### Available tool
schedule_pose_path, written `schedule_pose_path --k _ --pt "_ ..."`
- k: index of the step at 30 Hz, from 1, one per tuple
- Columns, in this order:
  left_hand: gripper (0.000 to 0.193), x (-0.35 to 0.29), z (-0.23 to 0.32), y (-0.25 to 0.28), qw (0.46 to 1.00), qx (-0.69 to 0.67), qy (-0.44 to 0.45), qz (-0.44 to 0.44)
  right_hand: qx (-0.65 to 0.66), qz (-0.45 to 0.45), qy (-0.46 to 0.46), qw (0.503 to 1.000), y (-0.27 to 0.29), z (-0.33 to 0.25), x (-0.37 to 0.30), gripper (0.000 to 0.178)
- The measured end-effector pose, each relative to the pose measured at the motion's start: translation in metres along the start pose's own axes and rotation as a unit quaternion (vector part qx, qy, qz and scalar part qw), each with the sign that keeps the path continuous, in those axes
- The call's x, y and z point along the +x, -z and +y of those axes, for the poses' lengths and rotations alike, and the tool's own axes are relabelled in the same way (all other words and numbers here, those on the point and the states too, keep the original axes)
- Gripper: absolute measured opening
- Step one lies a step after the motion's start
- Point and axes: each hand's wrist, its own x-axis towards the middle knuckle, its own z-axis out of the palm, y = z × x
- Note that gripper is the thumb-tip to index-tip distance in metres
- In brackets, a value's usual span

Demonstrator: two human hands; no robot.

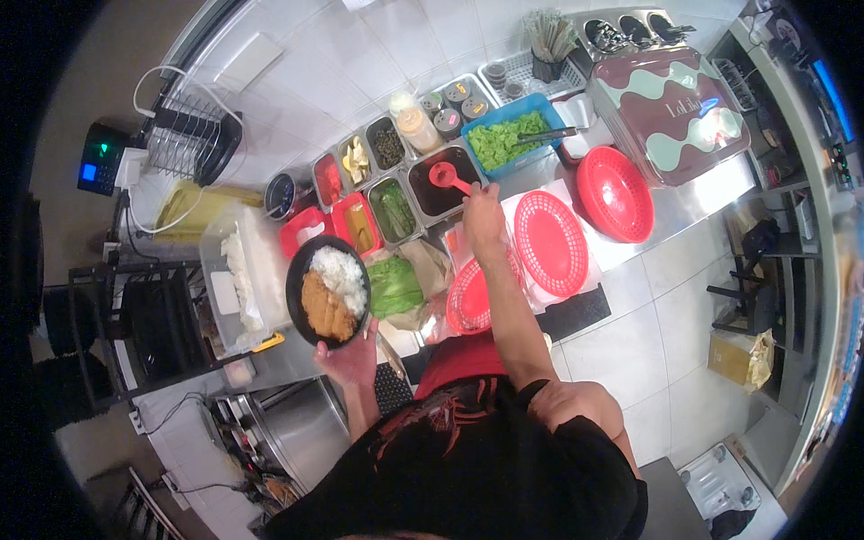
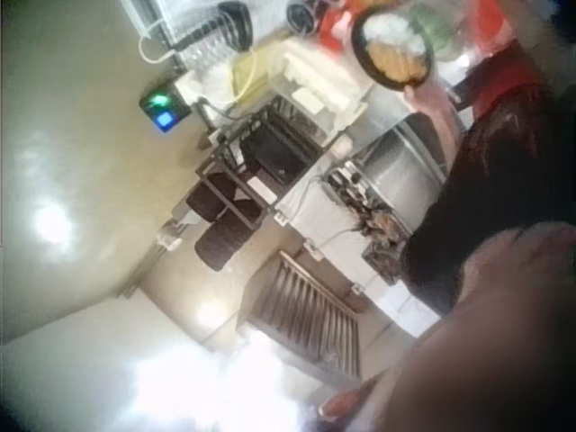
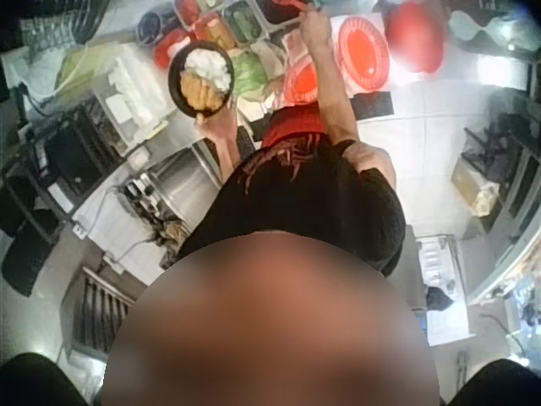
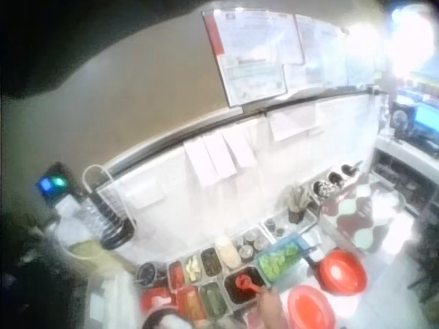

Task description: The person assembles a noodle bowl by adding rice, lettuce, and sauces, then places the bowl on a tray with utensils and delivers it to a customer. The person then returns to the counter and handles a small plastic bag.

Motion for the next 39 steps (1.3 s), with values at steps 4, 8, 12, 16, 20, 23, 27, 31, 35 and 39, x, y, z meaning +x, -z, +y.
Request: schedule_pose_path --k 4,8,12,16,20,23,27,31,35,39 --pt "0.100 0.000 0.000 -0.009 1.000 0.012 0.001 0.007 -0.018 -0.021 -0.021 0.999 -0.018 0.005 -0.004 0.023" --pt "0.095 0.004 0.005 -0.017 0.999 0.028 0.009 0.014 -0.006 -0.009 -0.046 0.999 -0.018 -0.008 0.001 0.021" --pt "0.089 0.011 0.010 -0.020 0.999 0.031 0.020 -0.010 0.042 -0.003 -0.058 0.997 0.001 -0.029 0.007 0.016" --pt "0.087 0.019 0.015 -0.032 0.997 0.058 0.013 -0.049 0.038 0.039 0.005 0.999 0.002 -0.037 0.016 0.013" --pt "0.086 0.029 0.015 -0.030 0.997 0.060 0.005 -0.043 0.014 0.023 0.017 0.999 -0.007 -0.025 0.012 0.012" --pt "0.088 0.036 0.010 -0.023 0.997 0.060 0.015 -0.037 -0.018 -0.025 0.052 0.998 -0.015 -0.015 0.002 0.018" --pt "0.091 0.050 0.009 -0.030 0.997 0.057 0.021 -0.038 -0.012 -0.031 0.082 0.996 -0.019 -0.018 -0.002 0.022" --pt "0.091 0.061 0.009 -0.018 0.998 0.006 0.048 -0.035 0.002 0.020 0.059 0.998 -0.021 -0.021 0.001 0.022" --pt "0.087 0.072 0.003 -0.012 0.998 0.000 0.041 -0.052 -0.002 0.038 0.055 0.998 -0.034 -0.011 0.000 0.022" --pt "0.083 0.089 -0.019 -0.001 0.997 0.000 0.032 -0.064 -0.015 -0.011 0.080 0.997 -0.016 0.011 0.008 0.024"
